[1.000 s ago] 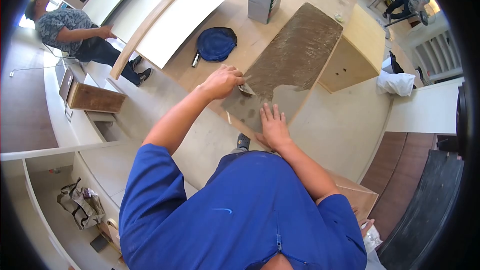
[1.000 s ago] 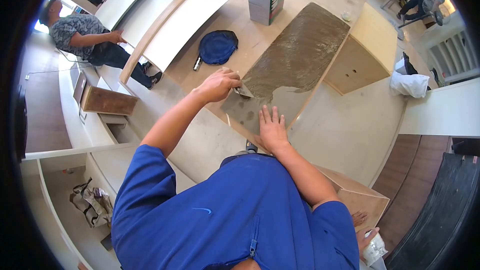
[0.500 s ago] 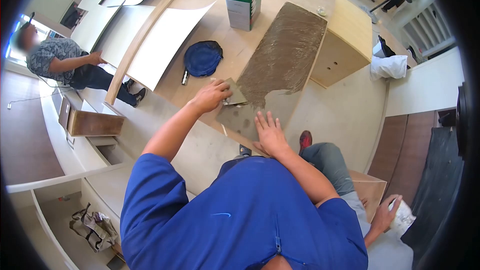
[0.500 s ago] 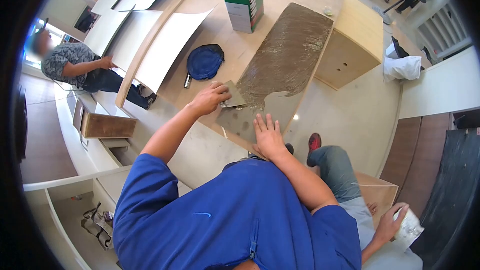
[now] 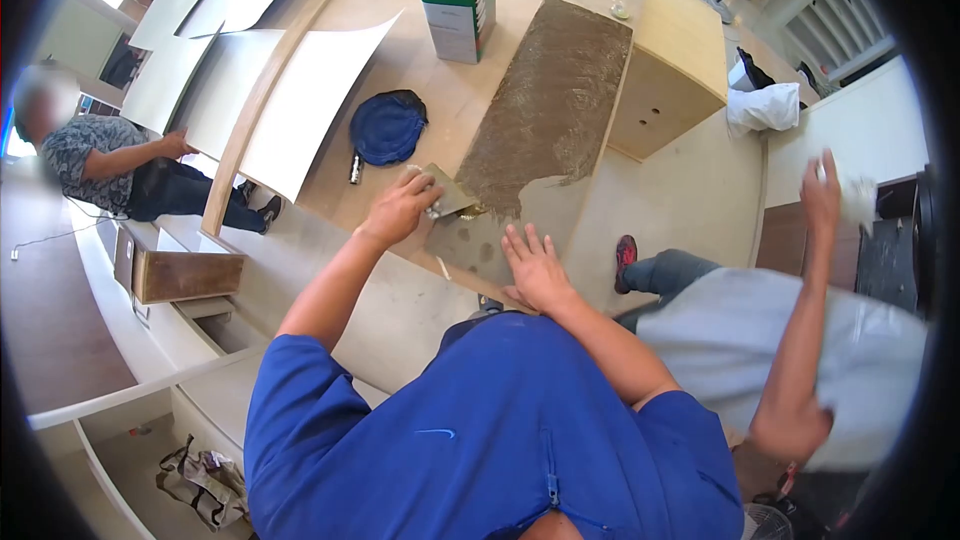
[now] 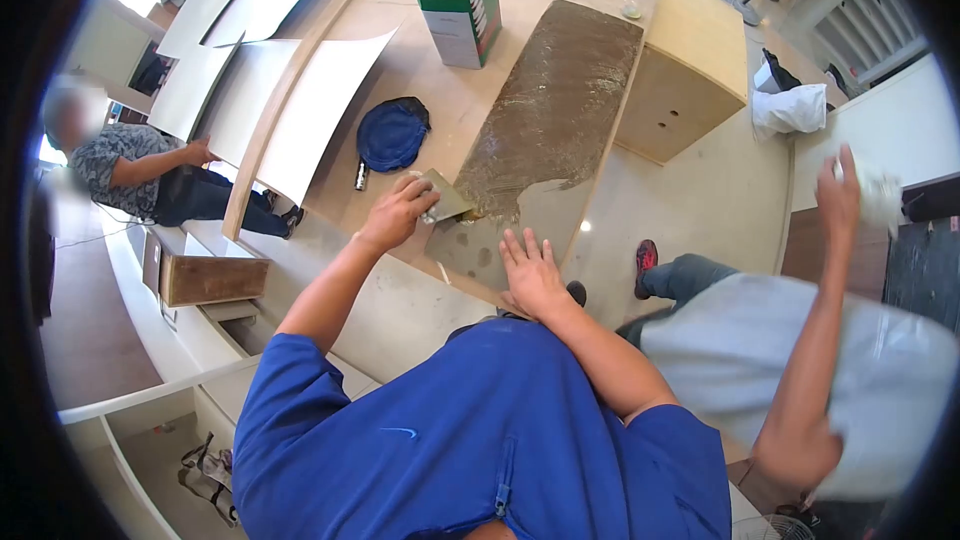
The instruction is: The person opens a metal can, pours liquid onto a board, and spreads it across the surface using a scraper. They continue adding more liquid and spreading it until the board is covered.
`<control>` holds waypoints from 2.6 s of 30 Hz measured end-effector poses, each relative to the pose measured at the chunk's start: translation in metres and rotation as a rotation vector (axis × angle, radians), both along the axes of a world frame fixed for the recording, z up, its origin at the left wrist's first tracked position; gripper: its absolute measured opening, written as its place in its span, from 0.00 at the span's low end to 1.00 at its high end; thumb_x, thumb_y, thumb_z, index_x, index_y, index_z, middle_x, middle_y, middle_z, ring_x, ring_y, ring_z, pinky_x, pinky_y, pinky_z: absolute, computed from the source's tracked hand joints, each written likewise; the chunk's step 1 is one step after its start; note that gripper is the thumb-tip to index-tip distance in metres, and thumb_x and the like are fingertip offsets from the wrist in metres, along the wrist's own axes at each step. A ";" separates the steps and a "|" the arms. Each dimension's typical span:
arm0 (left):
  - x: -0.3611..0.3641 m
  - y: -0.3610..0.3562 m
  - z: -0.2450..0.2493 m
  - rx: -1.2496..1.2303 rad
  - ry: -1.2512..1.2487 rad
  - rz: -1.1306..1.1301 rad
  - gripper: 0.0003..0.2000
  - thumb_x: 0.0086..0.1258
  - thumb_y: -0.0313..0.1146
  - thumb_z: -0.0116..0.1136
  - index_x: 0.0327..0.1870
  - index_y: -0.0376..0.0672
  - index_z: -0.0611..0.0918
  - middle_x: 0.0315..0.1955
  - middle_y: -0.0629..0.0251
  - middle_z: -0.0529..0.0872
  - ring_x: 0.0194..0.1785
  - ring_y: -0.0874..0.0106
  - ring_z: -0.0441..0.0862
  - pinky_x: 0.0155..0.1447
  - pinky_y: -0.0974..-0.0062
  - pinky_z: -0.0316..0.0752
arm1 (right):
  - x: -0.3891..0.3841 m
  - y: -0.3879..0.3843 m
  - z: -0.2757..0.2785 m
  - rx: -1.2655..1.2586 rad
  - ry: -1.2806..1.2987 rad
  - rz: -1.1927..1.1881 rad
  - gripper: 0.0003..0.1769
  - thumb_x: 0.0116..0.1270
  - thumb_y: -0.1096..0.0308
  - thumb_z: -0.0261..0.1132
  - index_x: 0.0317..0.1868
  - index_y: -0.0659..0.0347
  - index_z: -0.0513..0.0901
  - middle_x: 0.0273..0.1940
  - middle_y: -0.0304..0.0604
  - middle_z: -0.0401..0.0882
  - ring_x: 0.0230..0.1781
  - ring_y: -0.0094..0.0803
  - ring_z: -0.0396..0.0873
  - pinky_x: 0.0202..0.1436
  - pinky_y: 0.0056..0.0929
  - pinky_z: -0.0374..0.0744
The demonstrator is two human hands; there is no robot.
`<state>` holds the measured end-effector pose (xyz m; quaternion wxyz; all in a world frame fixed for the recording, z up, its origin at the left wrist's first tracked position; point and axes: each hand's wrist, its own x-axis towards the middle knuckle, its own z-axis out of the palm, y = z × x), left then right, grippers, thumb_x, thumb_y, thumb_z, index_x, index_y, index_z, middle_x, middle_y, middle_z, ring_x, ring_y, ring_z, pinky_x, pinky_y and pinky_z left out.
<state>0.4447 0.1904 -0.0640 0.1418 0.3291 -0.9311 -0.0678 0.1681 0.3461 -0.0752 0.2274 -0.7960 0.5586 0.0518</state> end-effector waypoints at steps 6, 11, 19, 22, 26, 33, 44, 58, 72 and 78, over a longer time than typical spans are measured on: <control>-0.069 -0.054 0.027 0.047 -0.115 -0.015 0.14 0.63 0.24 0.56 0.49 0.46 0.85 0.47 0.66 0.85 0.57 0.62 0.79 0.61 0.64 0.74 | 0.003 -0.003 0.003 0.012 0.068 0.026 0.52 0.64 0.49 0.72 0.81 0.63 0.58 0.84 0.49 0.47 0.84 0.56 0.45 0.82 0.61 0.54; -0.105 -0.087 0.031 0.046 -0.238 -0.060 0.14 0.65 0.26 0.56 0.50 0.49 0.86 0.47 0.67 0.87 0.58 0.63 0.80 0.62 0.63 0.73 | 0.002 0.000 0.000 -0.022 0.058 0.021 0.51 0.65 0.48 0.71 0.81 0.63 0.58 0.84 0.49 0.47 0.84 0.56 0.45 0.82 0.59 0.54; -0.100 -0.102 0.025 0.069 -0.279 -0.057 0.17 0.65 0.24 0.54 0.51 0.51 0.87 0.51 0.72 0.86 0.61 0.66 0.78 0.62 0.63 0.69 | -0.005 0.002 -0.005 -0.040 -0.014 0.002 0.51 0.64 0.50 0.73 0.80 0.63 0.60 0.84 0.48 0.49 0.84 0.55 0.47 0.82 0.59 0.54; -0.077 -0.079 0.028 0.119 -0.317 -0.093 0.17 0.64 0.23 0.54 0.50 0.51 0.87 0.51 0.72 0.86 0.59 0.66 0.79 0.59 0.63 0.69 | -0.005 0.001 -0.007 -0.050 -0.040 0.009 0.51 0.62 0.50 0.74 0.79 0.63 0.61 0.83 0.49 0.50 0.83 0.55 0.49 0.82 0.60 0.55; -0.062 -0.047 0.047 0.143 -0.363 -0.102 0.16 0.63 0.23 0.56 0.49 0.49 0.87 0.46 0.72 0.86 0.57 0.66 0.79 0.57 0.63 0.68 | -0.007 -0.001 -0.002 -0.055 -0.049 0.011 0.52 0.61 0.49 0.74 0.79 0.64 0.61 0.83 0.49 0.52 0.83 0.56 0.50 0.81 0.60 0.57; -0.096 -0.063 0.038 0.095 -0.345 -0.066 0.12 0.64 0.27 0.55 0.46 0.48 0.86 0.44 0.70 0.87 0.54 0.66 0.80 0.56 0.64 0.69 | -0.005 -0.005 0.000 -0.052 0.012 0.046 0.54 0.59 0.46 0.76 0.78 0.64 0.63 0.82 0.50 0.53 0.82 0.57 0.51 0.80 0.60 0.59; -0.009 0.043 0.040 0.190 -0.330 0.010 0.15 0.64 0.27 0.55 0.50 0.50 0.85 0.46 0.73 0.85 0.54 0.67 0.78 0.57 0.63 0.68 | -0.011 -0.015 0.013 0.014 0.039 0.088 0.55 0.63 0.39 0.71 0.79 0.64 0.61 0.83 0.50 0.50 0.83 0.54 0.52 0.80 0.56 0.61; -0.020 0.118 0.095 0.106 -0.013 0.340 0.14 0.64 0.22 0.57 0.49 0.45 0.85 0.52 0.69 0.88 0.55 0.64 0.81 0.56 0.64 0.71 | -0.028 -0.024 0.012 0.032 -0.090 0.106 0.48 0.66 0.43 0.70 0.76 0.67 0.66 0.81 0.52 0.56 0.82 0.53 0.54 0.79 0.51 0.66; -0.117 0.177 -0.020 -0.040 -0.076 0.615 0.15 0.61 0.25 0.56 0.49 0.41 0.84 0.44 0.58 0.81 0.49 0.57 0.78 0.52 0.62 0.75 | -0.091 -0.051 -0.023 -0.177 -0.402 0.100 0.22 0.69 0.72 0.59 0.61 0.70 0.80 0.71 0.58 0.73 0.70 0.53 0.72 0.73 0.45 0.72; -0.123 0.197 0.019 0.140 -0.018 0.674 0.14 0.65 0.22 0.53 0.50 0.40 0.85 0.48 0.56 0.83 0.52 0.55 0.79 0.57 0.61 0.75 | -0.097 -0.054 -0.021 -0.193 -0.497 0.128 0.20 0.69 0.75 0.57 0.59 0.72 0.80 0.66 0.61 0.77 0.66 0.56 0.75 0.71 0.46 0.74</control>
